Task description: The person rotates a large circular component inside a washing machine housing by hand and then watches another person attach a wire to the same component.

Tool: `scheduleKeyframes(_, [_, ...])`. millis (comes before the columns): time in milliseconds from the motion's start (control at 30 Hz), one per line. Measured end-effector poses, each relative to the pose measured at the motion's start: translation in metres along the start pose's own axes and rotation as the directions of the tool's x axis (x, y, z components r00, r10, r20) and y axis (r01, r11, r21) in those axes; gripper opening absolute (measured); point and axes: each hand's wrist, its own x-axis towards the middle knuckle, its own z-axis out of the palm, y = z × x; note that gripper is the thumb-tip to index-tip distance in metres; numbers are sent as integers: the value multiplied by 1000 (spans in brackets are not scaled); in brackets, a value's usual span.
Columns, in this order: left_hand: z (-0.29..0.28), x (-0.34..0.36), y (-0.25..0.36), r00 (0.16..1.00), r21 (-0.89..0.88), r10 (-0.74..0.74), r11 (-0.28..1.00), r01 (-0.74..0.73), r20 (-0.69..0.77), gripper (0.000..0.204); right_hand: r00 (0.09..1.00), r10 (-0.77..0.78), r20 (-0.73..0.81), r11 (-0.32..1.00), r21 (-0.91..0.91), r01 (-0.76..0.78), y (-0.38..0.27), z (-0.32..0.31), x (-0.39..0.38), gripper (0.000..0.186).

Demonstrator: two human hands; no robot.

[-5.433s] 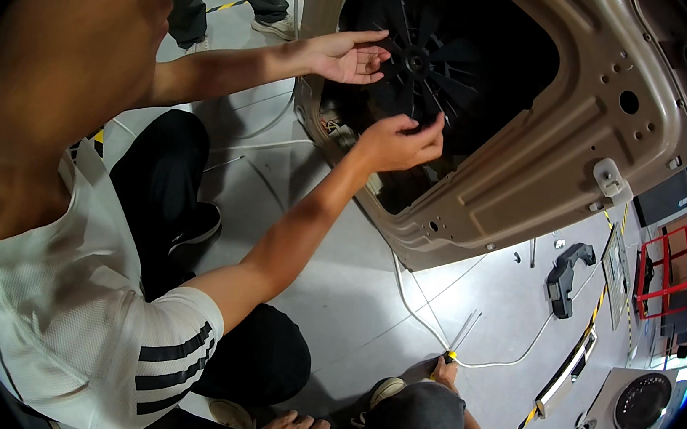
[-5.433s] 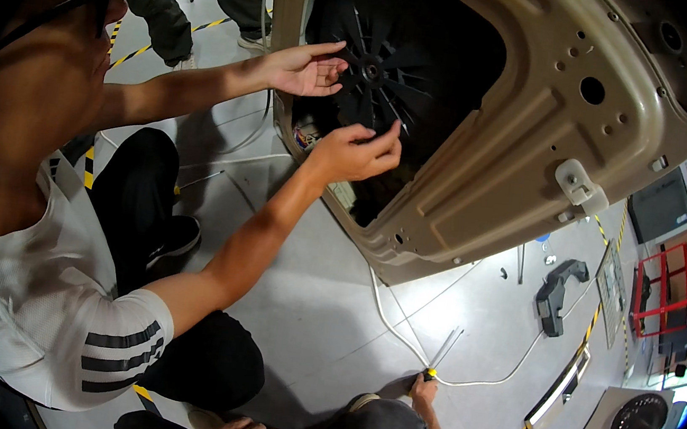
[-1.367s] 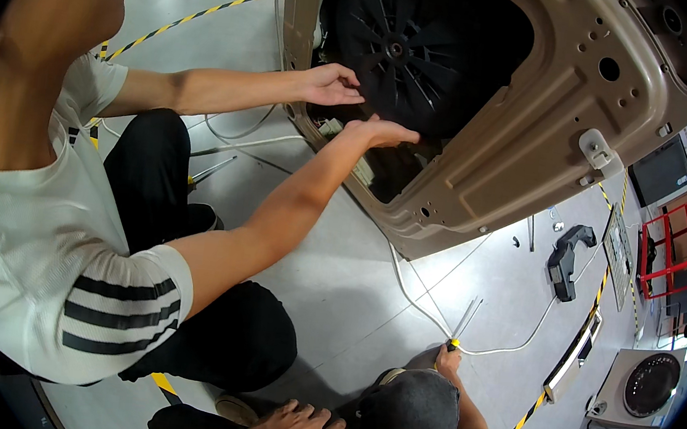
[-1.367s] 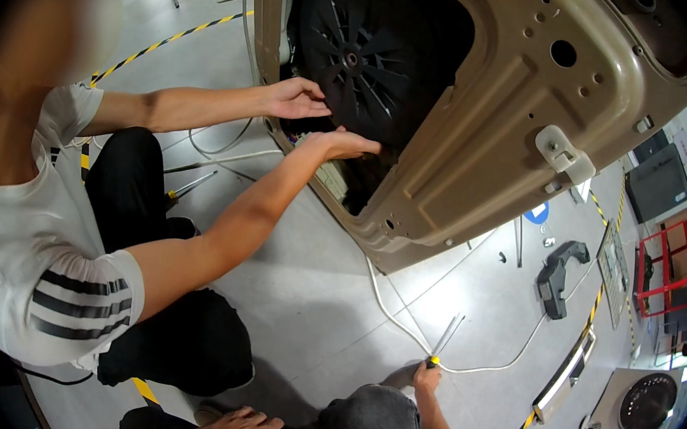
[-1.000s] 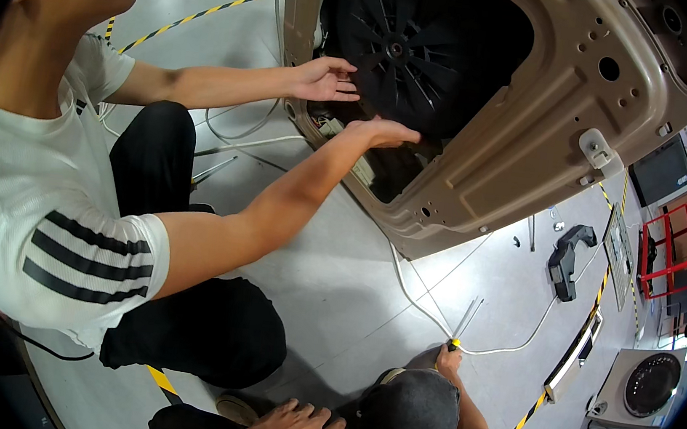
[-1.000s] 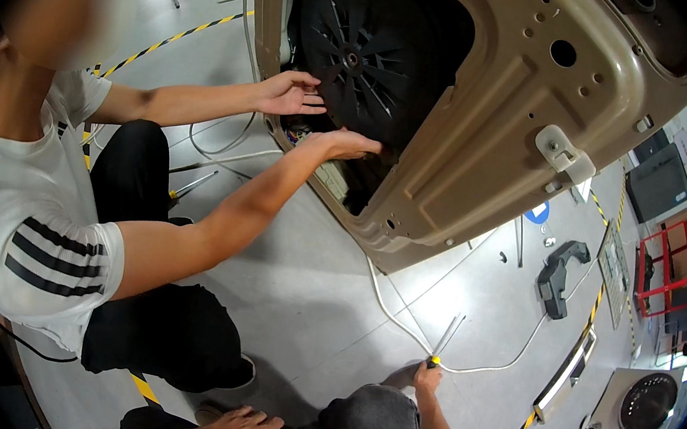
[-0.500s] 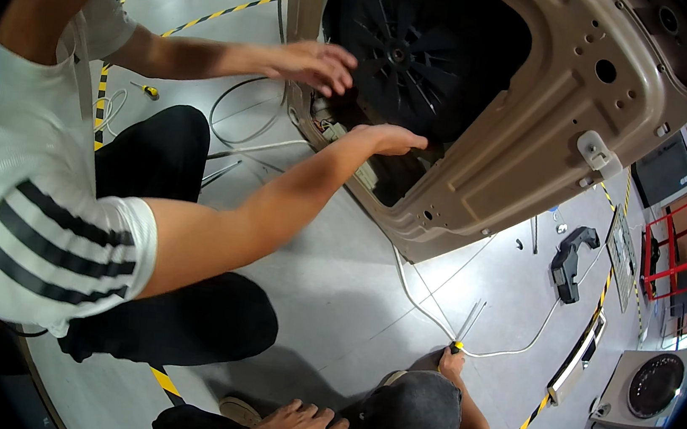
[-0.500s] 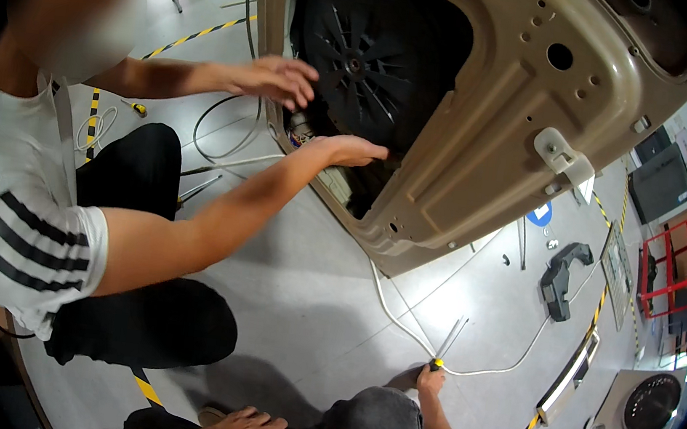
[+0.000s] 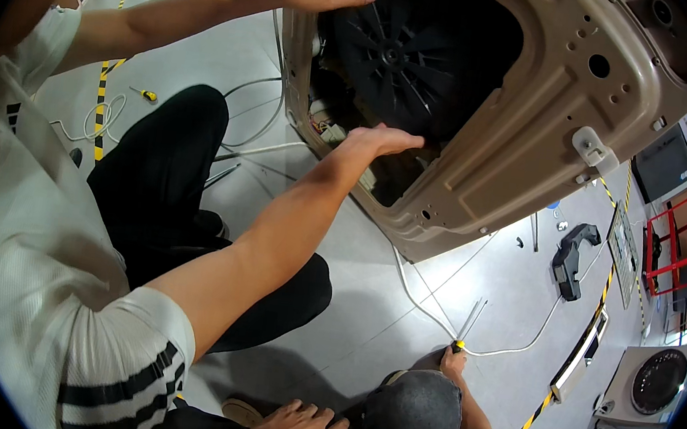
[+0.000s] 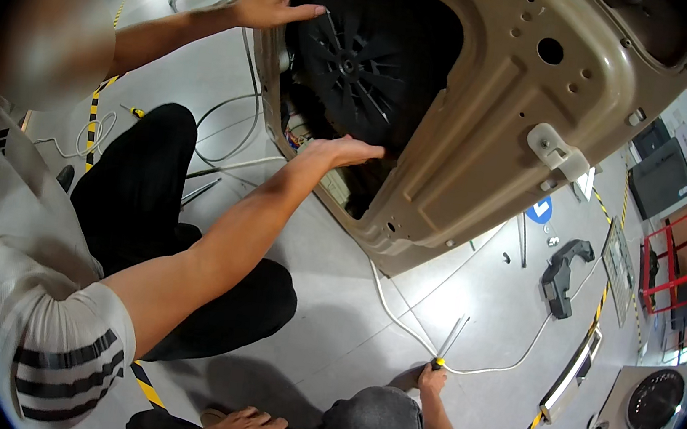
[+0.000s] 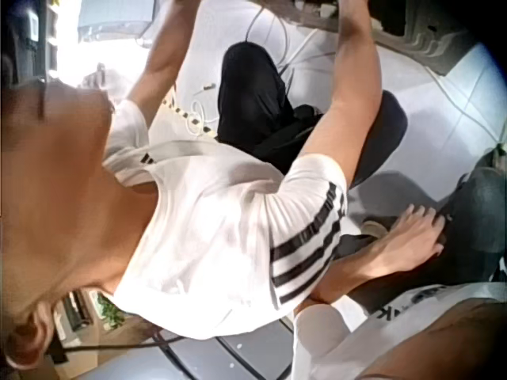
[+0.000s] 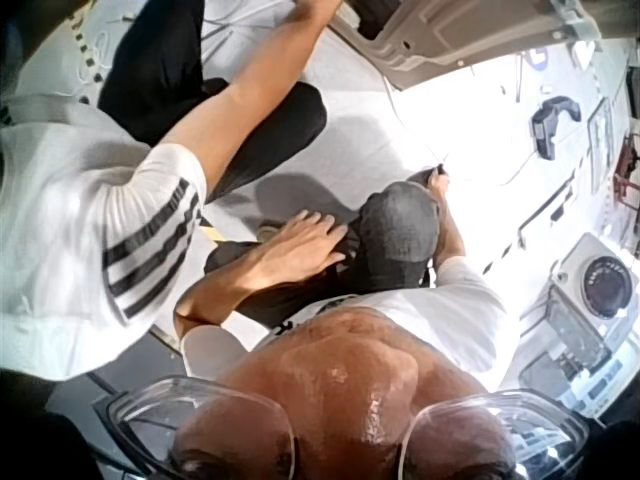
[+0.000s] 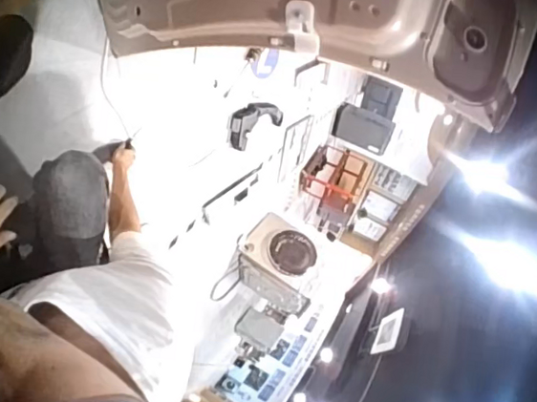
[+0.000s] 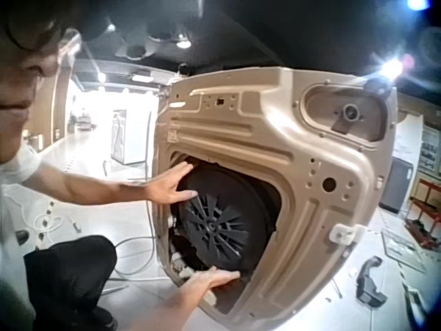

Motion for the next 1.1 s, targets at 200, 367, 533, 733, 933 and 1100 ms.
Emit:
scheduleKeyframes(200, [5,0,-1,999,15,-28,1000,27,38,46,1000,-11,14,1000,3,11,-5,-1,-2,60])
scheduleKeyframes(367, [0,5,0,998,14,-46,999,46,47,47,1000,-9,22,1000,9,9,-7,1,-4,61])
scheduleKeyframes(533, [-2,10,-2,997,4,-23,1000,22,68,47,1000,6,4,1000,-10,-6,0,-1,0,60])
scheduleKeyframes(733, [-1,10,-1,996,-3,-25,1000,26,80,46,1000,13,3,1000,-2,-13,1,1,2,59])
scheduleKeyframes(933, [0,8,-1,996,-14,-35,999,36,77,46,999,25,26,1000,0,-25,-6,-1,-4,58])
scheduleKeyframes(1100, [0,8,-2,997,-21,-34,999,36,73,46,999,30,41,1000,-1,-30,-9,-6,-6,58])
